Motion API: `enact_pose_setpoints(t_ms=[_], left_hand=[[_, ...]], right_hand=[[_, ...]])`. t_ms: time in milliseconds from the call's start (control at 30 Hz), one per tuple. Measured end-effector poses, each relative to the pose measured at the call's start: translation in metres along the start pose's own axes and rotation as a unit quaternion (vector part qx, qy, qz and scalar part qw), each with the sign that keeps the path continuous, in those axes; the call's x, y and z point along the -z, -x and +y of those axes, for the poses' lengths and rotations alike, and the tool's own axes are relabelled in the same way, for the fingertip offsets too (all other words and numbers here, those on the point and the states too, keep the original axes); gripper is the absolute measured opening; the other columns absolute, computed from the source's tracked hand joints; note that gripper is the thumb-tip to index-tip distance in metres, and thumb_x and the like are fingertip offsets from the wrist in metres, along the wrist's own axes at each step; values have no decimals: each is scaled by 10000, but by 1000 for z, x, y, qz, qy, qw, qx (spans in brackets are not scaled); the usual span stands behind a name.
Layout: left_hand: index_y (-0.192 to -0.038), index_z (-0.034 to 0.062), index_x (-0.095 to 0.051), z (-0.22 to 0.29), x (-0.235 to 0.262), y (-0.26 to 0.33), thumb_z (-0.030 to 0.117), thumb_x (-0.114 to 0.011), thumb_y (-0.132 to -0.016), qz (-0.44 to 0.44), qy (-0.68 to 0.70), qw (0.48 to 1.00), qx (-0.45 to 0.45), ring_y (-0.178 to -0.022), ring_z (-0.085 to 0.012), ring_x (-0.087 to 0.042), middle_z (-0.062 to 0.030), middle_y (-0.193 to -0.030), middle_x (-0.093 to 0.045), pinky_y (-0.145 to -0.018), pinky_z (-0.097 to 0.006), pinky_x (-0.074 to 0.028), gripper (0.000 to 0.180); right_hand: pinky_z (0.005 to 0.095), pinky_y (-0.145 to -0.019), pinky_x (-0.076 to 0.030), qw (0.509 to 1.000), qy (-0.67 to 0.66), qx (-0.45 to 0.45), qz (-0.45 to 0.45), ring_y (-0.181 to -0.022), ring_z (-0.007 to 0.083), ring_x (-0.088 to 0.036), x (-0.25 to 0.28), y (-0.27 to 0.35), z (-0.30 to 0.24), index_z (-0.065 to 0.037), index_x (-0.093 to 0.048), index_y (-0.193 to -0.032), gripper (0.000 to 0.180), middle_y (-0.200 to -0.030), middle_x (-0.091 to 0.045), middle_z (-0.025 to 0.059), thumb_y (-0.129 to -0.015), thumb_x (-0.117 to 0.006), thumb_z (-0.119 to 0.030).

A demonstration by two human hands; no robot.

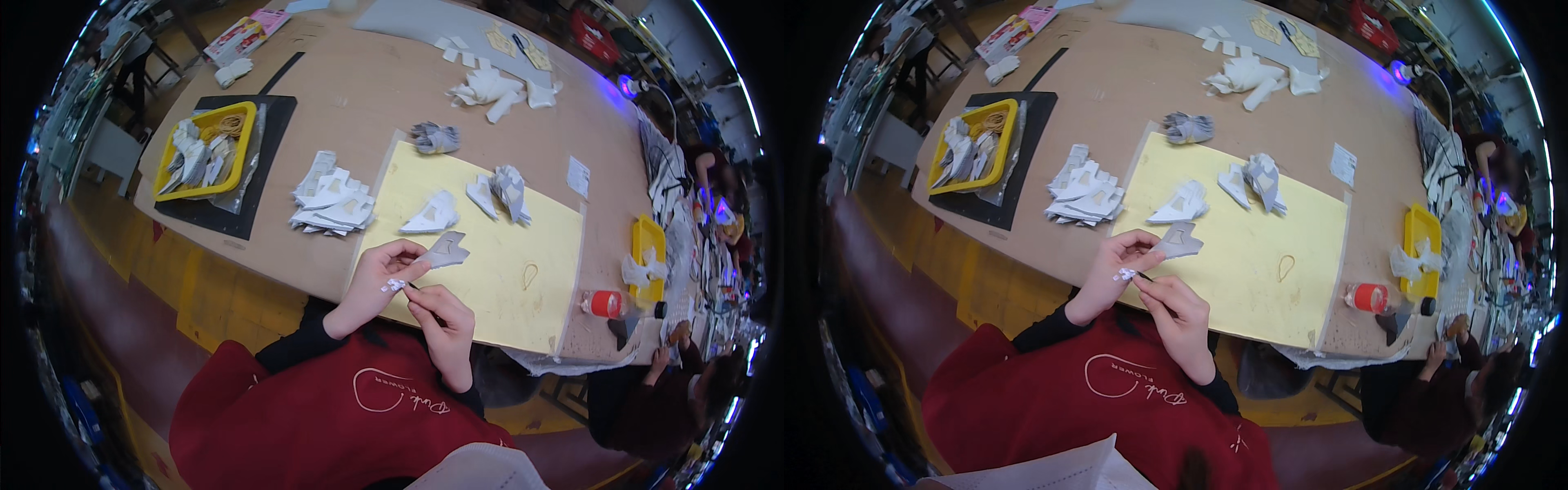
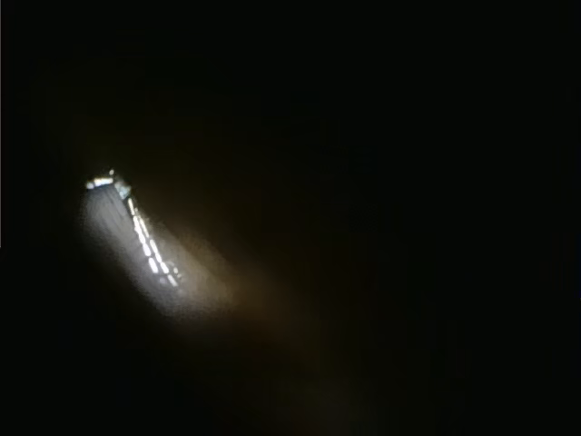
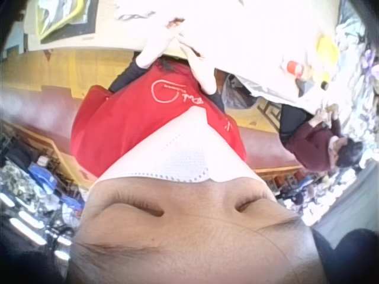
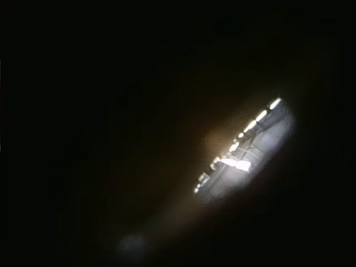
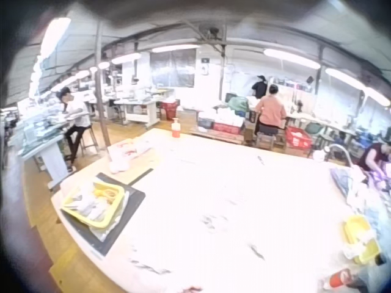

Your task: The person repeatedly picks up small white foam pieces from a pile on a yellow mat and trims their edges using a small knife. Trimmed pieces are placed back on the mat while offcuts accumulate nearby. The person handles the pieces one at a time throughout the clip.

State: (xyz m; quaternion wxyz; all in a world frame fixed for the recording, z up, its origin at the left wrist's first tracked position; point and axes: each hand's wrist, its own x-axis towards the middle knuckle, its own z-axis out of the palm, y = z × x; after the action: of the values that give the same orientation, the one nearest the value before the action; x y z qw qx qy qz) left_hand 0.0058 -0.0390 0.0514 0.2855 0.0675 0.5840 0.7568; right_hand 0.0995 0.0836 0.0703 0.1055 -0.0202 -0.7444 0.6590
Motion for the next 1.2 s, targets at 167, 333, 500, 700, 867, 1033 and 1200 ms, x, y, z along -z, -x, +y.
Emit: enact_pose_setpoints(t_ms=[167,333,500,700,867,1033,1200], left_hand=[[-1068,-31,-648,-5,18,-8,94,-695,-878,89,-154,977,-114,-798,-107,-634,-67,-868,-678,-721,-249,-518,233],[-1056,-17,-651,19,69,-14,94,-699,-864,196,-208,951,-116,-830,-150,-645,-86,-912,-679,-752,-279,-516,227],[-1029,16,-652,34,103,-13,72,-683,-854,283,-427,822,-249,-1013,-259,-612,-119,-1049,-634,-886,-346,-473,187],[-1113,41,-619,7,63,-19,179,-670,-868,169,-383,860,-292,-1094,-307,-569,-122,-1135,-607,-977,-387,-436,287],[-1182,42,-595,2,17,-21,198,-647,-882,16,-336,905,-259,-1123,-295,-558,-124,-1166,-606,-988,-391,-428,342],[-1259,45,-554,-12,10,-14,177,-656,-832,8,-314,917,-245,-1146,-290,-547,-114,-1206,-606,-994,-386,-420,458],[-1258,56,-543,-12,9,-10,97,-659,-803,21,-313,920,-233,-1103,-287,-549,-105,-1162,-611,-929,-391,-448,471]], right_hand=[[265,-650,-456,988,80,-29,-131,-698,151,-561,3,-9,5,-71,-615,-1272,366,-851,-591,97,-908,-605,-28],[269,-667,-460,973,108,-80,-185,-700,176,-557,3,-14,-2,-84,-547,-1351,439,-850,-570,108,-917,-609,-73],[265,-659,-461,975,201,-44,-85,-711,174,-543,11,-19,19,-36,-578,-1293,389,-851,-565,107,-908,-619,-65],[454,-960,-365,892,445,83,-12,-1071,329,-522,33,-13,71,-29,-612,-1223,369,-1114,-605,150,-864,-623,-113],[303,-681,-531,955,224,192,14,-809,166,-586,69,-22,139,-14,-543,-1304,497,-1140,-537,154,-820,-618,63],[249,-738,-505,997,56,52,20,-934,168,-576,-8,-13,25,55,-627,-1133,294,-1114,-477,101,-849,-578,111],[255,-711,-527,989,95,91,61,-890,173,-598,-20,-7,22,68,-662,-1022,207,-1051,-513,99,-827,-617,122]])
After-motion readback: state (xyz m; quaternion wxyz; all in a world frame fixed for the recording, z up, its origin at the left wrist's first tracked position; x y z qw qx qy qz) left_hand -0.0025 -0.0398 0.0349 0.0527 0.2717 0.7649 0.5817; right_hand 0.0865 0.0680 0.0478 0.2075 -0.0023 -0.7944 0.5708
